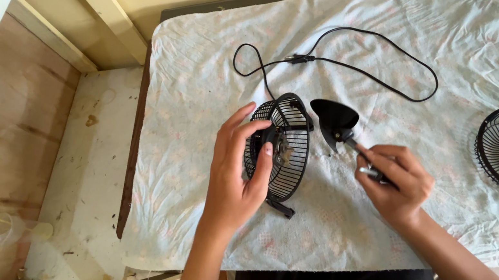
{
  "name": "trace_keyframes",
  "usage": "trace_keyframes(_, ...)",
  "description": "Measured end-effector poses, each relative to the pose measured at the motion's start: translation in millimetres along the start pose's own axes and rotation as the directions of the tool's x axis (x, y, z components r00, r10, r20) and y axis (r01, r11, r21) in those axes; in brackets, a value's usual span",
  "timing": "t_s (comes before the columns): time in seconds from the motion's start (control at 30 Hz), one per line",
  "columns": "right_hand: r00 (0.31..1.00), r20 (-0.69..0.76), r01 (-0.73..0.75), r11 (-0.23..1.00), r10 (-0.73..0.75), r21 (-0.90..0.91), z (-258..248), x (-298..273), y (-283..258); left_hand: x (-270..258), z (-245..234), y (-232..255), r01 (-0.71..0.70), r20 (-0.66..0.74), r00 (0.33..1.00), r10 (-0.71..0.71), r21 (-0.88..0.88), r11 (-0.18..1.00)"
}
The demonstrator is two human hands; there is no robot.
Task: The person reassembles a small black electric fan on a cloth-covered table. They place the fan blades into the motor housing, attach the rear grille, and then secure the front grille using a screwdriver to tighten screws around the perimeter.
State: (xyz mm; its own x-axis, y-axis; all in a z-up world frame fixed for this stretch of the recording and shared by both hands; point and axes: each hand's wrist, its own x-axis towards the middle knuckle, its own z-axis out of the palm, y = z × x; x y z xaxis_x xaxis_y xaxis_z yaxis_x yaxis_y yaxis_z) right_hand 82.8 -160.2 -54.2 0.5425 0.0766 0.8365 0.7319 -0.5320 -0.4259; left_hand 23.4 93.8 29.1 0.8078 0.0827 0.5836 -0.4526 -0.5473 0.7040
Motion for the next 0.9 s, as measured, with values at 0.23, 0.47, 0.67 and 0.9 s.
trace_keyframes(0.23, 0.996, -0.091, 0.001, 1.000, -0.002, -0.003, 8.1, -19.1, -33.1, 23.7, -4.4, -13.3, -0.066, 0.151, 0.984, 0.094, -0.184, 0.981)
trace_keyframes(0.47, 0.977, -0.187, -0.117, 0.992, 0.105, -0.055, 35.9, -36.1, -50.8, 66.4, 1.6, -36.5, -0.179, 0.347, 0.897, 0.275, -0.283, 0.942)
trace_keyframes(0.67, 0.970, -0.208, -0.142, 0.987, 0.124, -0.072, 52.0, -47.6, -67.9, 95.0, 7.0, -44.1, -0.118, 0.570, 0.788, 0.234, -0.233, 0.965)
trace_keyframes(0.9, 0.972, -0.081, -0.222, 0.975, 0.219, -0.025, 44.4, -45.1, -78.5, 112.0, 6.5, -43.6, -0.044, 0.677, 0.688, 0.259, -0.318, 0.947)
